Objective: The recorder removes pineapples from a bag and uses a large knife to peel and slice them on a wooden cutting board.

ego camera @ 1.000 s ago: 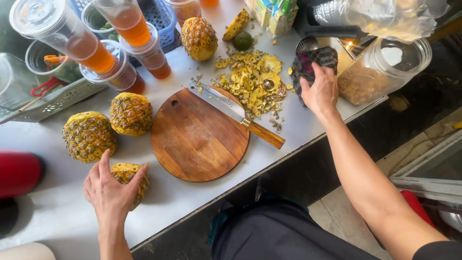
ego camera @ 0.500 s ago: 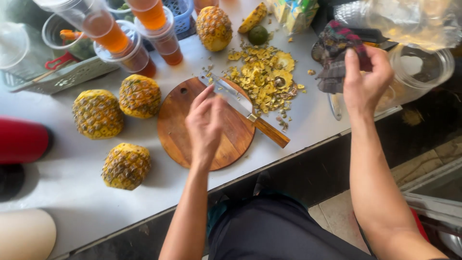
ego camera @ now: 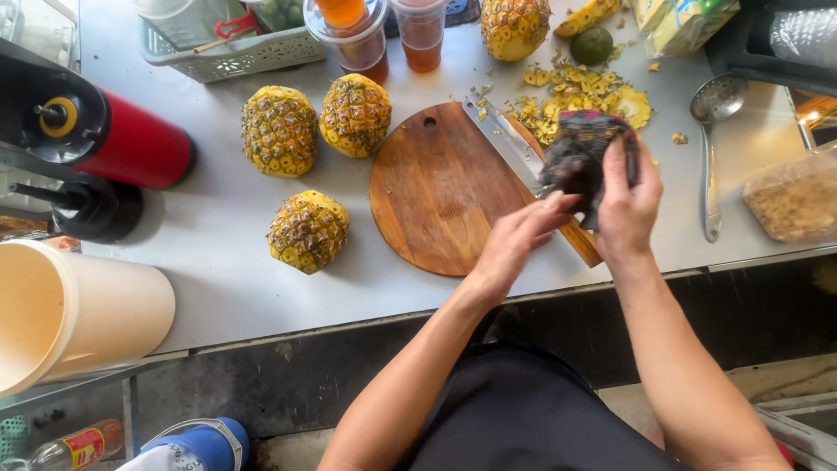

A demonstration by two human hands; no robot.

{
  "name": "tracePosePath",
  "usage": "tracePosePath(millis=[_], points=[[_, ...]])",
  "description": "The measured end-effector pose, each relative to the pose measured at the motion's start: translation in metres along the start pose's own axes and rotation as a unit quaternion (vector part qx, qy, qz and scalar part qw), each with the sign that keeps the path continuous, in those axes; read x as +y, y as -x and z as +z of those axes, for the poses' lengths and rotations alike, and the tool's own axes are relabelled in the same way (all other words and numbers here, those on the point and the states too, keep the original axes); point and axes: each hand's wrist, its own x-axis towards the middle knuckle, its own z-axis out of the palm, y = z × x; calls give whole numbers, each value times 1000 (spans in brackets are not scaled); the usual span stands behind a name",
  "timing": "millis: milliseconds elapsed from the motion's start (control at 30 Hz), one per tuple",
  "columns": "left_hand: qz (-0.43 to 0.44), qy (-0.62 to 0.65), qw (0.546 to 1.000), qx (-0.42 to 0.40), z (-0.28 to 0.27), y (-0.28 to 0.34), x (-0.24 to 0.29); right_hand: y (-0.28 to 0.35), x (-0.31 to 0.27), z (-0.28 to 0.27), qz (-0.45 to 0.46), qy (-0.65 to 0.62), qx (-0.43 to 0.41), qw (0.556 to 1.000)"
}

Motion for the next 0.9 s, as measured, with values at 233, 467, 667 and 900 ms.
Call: tracePosePath(millis=[233, 467, 667, 900], points=[[-217, -257, 941, 42, -5, -28, 4, 16, -23, -36, 121, -112, 6, 986], [-148, -268, 942, 140, -7, -55, -57, 34, -28, -38, 294, -235, 39, 926], [-67, -158, 956, 237, 7, -19, -18, -9, 25, -124, 25, 280, -17, 960], [212, -279, 918, 182, 56, -29, -35, 24, -24, -52, 191, 146, -150, 959]])
